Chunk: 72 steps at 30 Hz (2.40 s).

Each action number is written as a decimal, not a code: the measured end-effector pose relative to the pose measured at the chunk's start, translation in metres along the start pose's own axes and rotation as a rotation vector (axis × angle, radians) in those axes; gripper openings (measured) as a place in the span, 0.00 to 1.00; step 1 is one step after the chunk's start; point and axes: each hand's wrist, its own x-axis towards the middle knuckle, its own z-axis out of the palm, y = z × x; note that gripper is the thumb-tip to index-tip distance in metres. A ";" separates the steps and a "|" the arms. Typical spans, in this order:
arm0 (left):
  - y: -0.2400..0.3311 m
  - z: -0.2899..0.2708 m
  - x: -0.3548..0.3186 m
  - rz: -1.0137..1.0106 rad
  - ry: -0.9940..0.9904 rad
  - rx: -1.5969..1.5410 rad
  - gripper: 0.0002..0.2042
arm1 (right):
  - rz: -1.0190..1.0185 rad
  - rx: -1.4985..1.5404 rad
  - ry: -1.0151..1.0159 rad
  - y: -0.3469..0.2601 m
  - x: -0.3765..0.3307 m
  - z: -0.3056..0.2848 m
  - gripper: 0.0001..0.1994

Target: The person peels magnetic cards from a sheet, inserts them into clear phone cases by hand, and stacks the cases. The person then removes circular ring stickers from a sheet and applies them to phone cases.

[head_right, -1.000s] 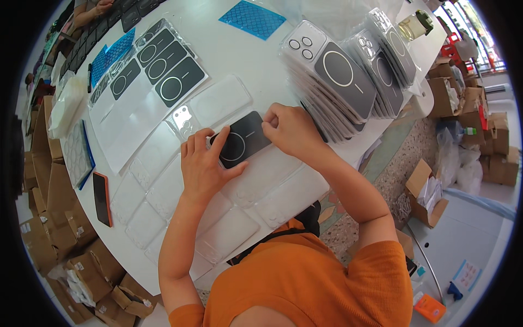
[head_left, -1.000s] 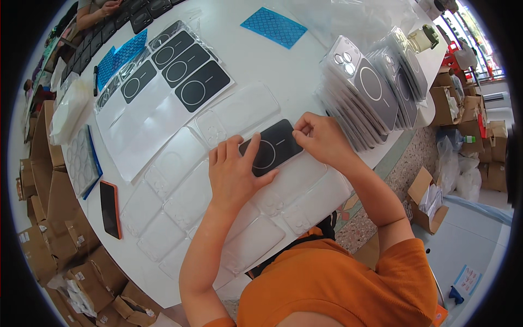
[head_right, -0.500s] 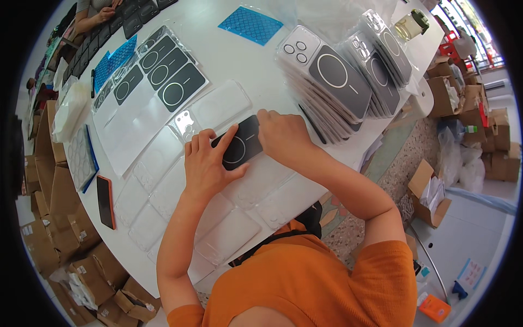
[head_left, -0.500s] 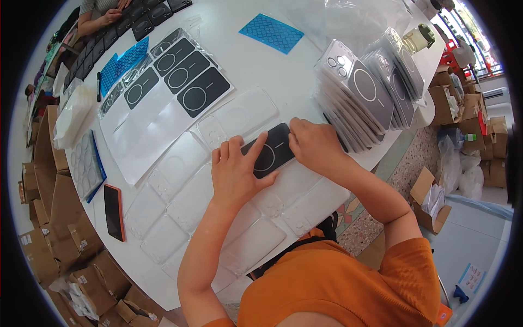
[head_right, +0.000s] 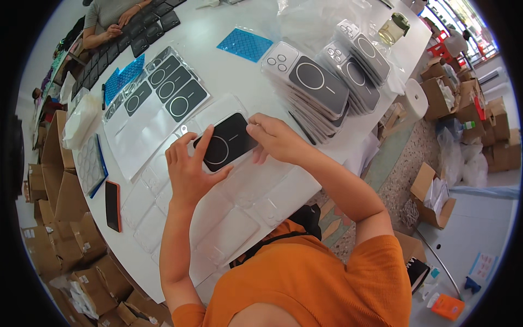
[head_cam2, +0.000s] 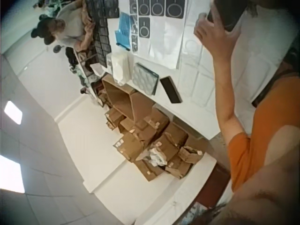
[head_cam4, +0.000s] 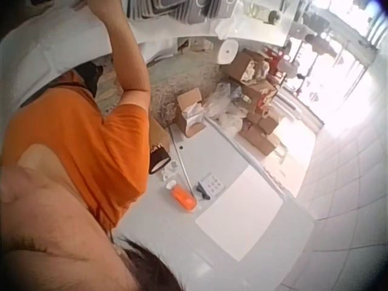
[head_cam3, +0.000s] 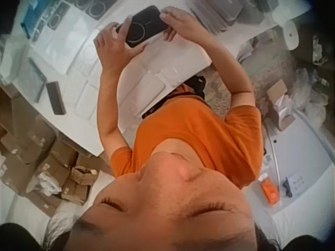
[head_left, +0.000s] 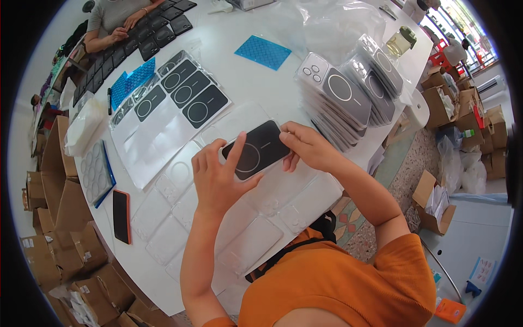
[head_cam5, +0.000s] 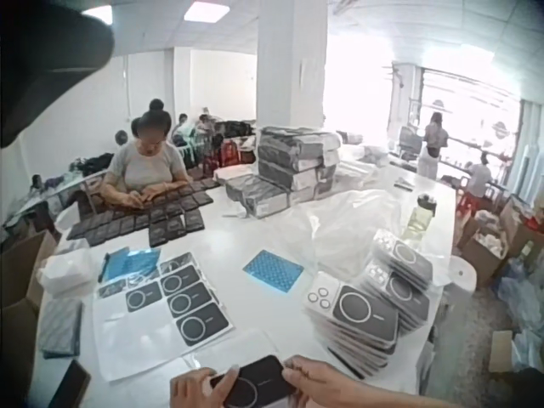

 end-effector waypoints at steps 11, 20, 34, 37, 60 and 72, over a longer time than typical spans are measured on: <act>0.038 -0.022 -0.036 -0.828 0.413 -1.520 0.19 | -0.107 0.495 -0.250 -0.002 -0.021 0.040 0.18; 0.050 -0.048 -0.056 -0.811 0.331 -1.568 0.19 | -0.264 0.261 -0.081 -0.013 -0.025 0.036 0.14; 0.058 -0.063 -0.077 -0.680 0.230 -1.574 0.19 | -0.038 0.237 -0.221 -0.016 -0.024 0.034 0.09; 0.059 -0.063 -0.077 -0.672 0.197 -1.579 0.19 | -0.031 0.194 -0.225 -0.017 -0.023 0.036 0.10; 0.055 -0.060 -0.080 -0.760 0.283 -1.553 0.17 | -0.085 0.237 -0.243 -0.013 -0.034 0.037 0.14; 0.057 -0.064 -0.085 -0.727 0.193 -1.586 0.19 | -0.036 0.193 -0.256 -0.003 -0.028 0.044 0.10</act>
